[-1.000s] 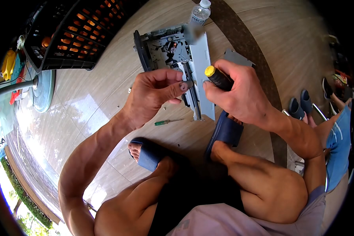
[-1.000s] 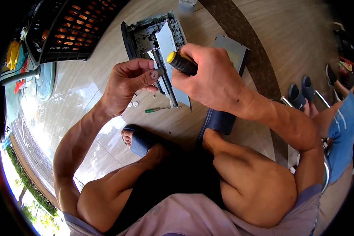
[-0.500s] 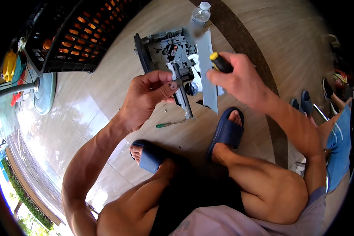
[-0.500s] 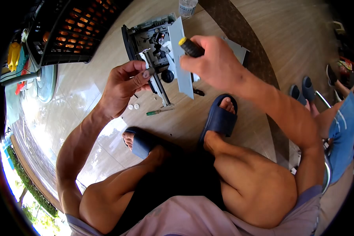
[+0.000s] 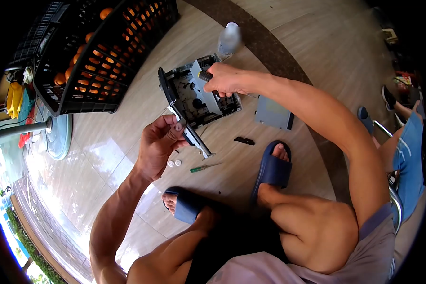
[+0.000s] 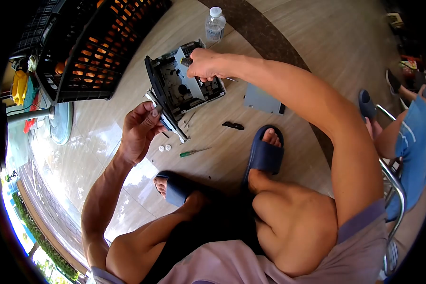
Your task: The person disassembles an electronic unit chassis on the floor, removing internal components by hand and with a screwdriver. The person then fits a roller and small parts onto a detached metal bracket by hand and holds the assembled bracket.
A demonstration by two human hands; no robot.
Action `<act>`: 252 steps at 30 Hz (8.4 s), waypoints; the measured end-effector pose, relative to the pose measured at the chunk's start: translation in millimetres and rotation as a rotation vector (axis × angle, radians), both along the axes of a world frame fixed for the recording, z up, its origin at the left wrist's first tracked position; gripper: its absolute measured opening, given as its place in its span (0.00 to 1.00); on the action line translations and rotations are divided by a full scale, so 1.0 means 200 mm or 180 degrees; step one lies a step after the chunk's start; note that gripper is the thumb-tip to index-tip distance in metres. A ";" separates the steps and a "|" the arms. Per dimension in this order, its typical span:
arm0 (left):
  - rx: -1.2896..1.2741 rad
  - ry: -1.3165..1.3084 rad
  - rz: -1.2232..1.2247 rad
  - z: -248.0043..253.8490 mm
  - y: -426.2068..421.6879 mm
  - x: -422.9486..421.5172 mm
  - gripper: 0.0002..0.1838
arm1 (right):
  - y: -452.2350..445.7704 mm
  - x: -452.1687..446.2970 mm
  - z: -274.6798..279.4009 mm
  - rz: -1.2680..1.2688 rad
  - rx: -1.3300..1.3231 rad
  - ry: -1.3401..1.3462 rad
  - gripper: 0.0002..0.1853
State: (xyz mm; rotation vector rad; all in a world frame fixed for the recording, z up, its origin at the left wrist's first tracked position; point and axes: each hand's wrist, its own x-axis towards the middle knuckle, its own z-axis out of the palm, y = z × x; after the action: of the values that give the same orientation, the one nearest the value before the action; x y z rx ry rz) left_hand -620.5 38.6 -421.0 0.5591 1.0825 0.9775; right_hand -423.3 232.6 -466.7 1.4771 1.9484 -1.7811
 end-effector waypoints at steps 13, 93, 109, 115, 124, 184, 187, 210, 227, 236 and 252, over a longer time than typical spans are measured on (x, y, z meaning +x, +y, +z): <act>0.0080 0.0189 0.0127 -0.01 0.04 0.01 0.08 | -0.05 0.01 0.06 0.0407 0.0947 -0.0514 0.12; 0.1040 0.0569 -0.0480 0.21 0.13 0.18 0.17 | -0.51 0.27 0.65 -0.0682 0.0424 0.1651 0.16; 0.1053 0.0107 -0.0554 0.20 0.12 0.17 0.15 | -0.48 0.28 0.62 -0.0565 0.0007 0.1925 0.16; 0.0998 0.0040 -0.0551 0.20 0.13 0.17 0.15 | -0.47 0.29 0.63 -0.0657 -0.0207 0.1987 0.18; 0.0943 -0.0016 -0.0500 0.19 0.13 0.16 0.15 | -0.45 0.31 0.57 -0.0711 -0.0065 0.1906 0.20; 0.0710 0.0051 -0.0449 0.19 0.15 0.17 0.16 | -0.48 0.27 0.49 -0.0525 -0.0364 0.1895 0.27; 0.0732 0.0069 -0.0426 0.20 0.14 0.17 0.16 | -0.49 0.26 0.48 -0.0538 -0.0282 0.1928 0.27; 0.0859 0.0427 -0.0317 0.21 0.14 0.18 0.16 | -0.51 0.27 0.57 -0.0557 -0.0375 0.1584 0.15; 0.0974 0.0545 -0.0270 0.19 0.14 0.19 0.16 | -0.53 0.27 0.57 -0.0602 -0.0159 0.1523 0.15; 0.1069 0.0594 -0.0309 0.21 0.14 0.19 0.15 | -0.54 0.27 0.57 -0.0628 -0.0083 0.1549 0.13; 0.1153 0.0892 -0.0338 0.23 0.12 0.20 0.15 | -0.53 0.28 0.58 -0.0758 -0.0014 0.1752 0.18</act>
State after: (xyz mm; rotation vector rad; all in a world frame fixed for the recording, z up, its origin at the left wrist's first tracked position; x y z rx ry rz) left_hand -579.9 62.4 -374.8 1.0644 1.1140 1.0282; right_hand -367.3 125.7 -350.8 1.3664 2.0465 -2.5126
